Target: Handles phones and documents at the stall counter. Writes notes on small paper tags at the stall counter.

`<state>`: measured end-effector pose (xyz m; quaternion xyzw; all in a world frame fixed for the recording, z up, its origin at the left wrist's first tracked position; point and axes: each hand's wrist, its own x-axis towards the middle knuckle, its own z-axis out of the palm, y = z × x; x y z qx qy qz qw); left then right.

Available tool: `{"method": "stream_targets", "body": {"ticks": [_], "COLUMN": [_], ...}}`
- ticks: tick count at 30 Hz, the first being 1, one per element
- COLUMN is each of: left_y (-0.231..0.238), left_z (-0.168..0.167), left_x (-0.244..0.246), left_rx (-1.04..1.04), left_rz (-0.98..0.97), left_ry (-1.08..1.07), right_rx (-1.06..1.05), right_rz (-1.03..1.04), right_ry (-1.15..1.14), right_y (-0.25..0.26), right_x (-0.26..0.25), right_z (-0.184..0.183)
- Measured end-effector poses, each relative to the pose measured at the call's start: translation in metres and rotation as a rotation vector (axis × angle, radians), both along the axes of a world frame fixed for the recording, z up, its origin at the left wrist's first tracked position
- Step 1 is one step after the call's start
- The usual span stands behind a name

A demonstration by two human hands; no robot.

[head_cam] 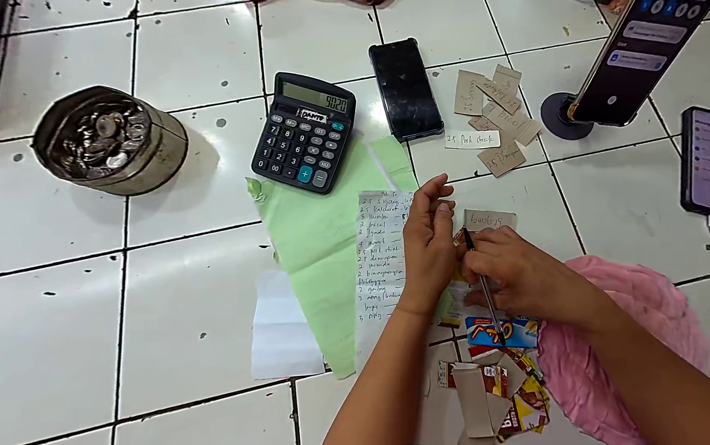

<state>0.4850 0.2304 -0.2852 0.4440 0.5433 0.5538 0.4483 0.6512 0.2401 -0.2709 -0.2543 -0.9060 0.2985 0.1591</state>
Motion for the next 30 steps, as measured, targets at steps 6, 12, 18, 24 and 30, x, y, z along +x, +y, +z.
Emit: {"method": "stream_targets", "body": {"ticks": [6, 12, 18, 24, 30], "left_y": [0.002, 0.002, 0.0, -0.002, -0.002], "left_z": [-0.005, 0.001, 0.004, 0.002, 0.0], "left_x": [0.002, 0.001, 0.002, 0.005, 0.006], "left_rx": [0.03, 0.152, 0.2, 0.29, 0.338], "left_rz": [0.009, -0.006, 0.061, 0.141, 0.268], "left_ry": [0.021, 0.031, -0.024, -0.047, -0.104], "right_rx": [0.145, 0.039, -0.277, -0.296, -0.369], "right_rz": [-0.076, -0.167, -0.156, -0.135, -0.149], "right_ry": [0.057, 0.156, 0.281, 0.32, 0.398], "right_y": [-0.007, -0.016, -0.017, -0.018, -0.017], "right_x": [-0.009, -0.016, -0.018, -0.019, -0.018], "right_z": [-0.016, -0.011, -0.015, -0.017, -0.018]}}
